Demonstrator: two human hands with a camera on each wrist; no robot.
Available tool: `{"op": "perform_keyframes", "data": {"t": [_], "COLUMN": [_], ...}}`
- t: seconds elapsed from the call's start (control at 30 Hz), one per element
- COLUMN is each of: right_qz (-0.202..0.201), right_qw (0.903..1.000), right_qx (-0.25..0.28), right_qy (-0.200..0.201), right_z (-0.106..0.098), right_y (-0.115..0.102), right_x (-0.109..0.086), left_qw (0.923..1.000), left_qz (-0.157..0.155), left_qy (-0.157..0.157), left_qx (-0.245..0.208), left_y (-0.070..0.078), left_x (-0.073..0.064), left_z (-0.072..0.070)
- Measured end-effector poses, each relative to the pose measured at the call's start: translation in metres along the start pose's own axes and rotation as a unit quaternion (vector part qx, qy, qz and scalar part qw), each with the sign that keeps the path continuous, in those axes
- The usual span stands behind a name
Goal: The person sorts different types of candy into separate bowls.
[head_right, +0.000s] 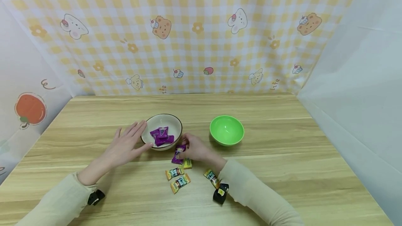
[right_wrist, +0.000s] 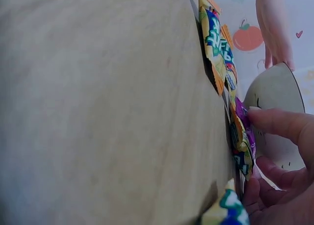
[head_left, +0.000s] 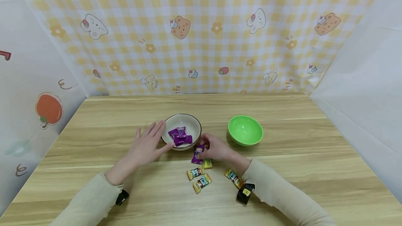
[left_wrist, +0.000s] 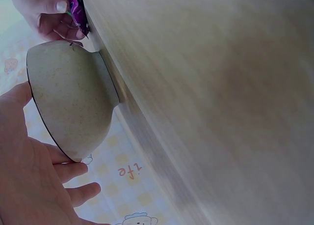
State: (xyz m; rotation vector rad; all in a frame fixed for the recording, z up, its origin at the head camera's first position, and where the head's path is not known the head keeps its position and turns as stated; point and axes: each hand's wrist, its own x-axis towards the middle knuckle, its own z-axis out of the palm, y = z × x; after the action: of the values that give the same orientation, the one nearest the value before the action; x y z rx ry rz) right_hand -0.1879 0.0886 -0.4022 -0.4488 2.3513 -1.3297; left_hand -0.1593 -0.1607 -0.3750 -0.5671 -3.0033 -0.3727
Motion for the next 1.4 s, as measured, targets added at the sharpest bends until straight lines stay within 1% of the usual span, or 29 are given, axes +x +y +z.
{"op": "perform_keyframes", "data": {"t": [0.03,0.23,0.3,0.43,0.57,0.63,0.8,0.97,1.23,1.4], "right_qz": [-0.003,-0.022,-0.033,-0.032,-0.015,-0.019,-0.029,-0.014,0.001,-0.005], "right_qw": [0.9999,0.9993,0.9984,0.9977,0.9996,0.9997,0.9991,0.9997,0.9997,0.9984], "right_qx": [-0.010,-0.029,-0.046,-0.059,-0.024,-0.017,-0.027,-0.017,0.026,0.055], "right_qy": [0.000,0.001,0.003,0.006,-0.001,-0.006,-0.013,-0.014,-0.004,-0.010], "right_z": [0.000,0.000,0.000,-0.002,-0.005,-0.008,-0.014,-0.019,-0.032,-0.038], "right_y": [0.000,-0.002,-0.002,0.000,0.002,0.003,0.005,0.006,-0.001,-0.007], "right_x": [0.000,-0.004,-0.005,-0.006,-0.004,-0.003,-0.003,-0.004,-0.013,-0.019], "left_qw": [1.0000,1.0000,1.0000,1.0000,1.0000,1.0000,1.0000,1.0000,1.0000,1.0000], "left_qz": [0.000,0.001,0.001,0.001,0.000,0.000,0.000,0.000,0.000,-0.001], "left_qy": [0.000,0.003,0.004,0.005,0.005,0.005,0.006,0.006,0.006,0.005], "left_qx": [0.001,0.003,0.003,0.002,0.000,0.000,0.001,0.001,0.002,0.000], "left_y": [0.000,0.000,0.000,0.000,0.000,0.000,0.000,-0.001,-0.001,-0.001], "left_x": [0.000,0.000,0.000,0.000,0.000,0.000,0.000,0.001,0.001,0.000], "left_z": [0.000,0.000,0.000,0.000,0.000,0.000,0.001,0.001,0.001,0.000]}}
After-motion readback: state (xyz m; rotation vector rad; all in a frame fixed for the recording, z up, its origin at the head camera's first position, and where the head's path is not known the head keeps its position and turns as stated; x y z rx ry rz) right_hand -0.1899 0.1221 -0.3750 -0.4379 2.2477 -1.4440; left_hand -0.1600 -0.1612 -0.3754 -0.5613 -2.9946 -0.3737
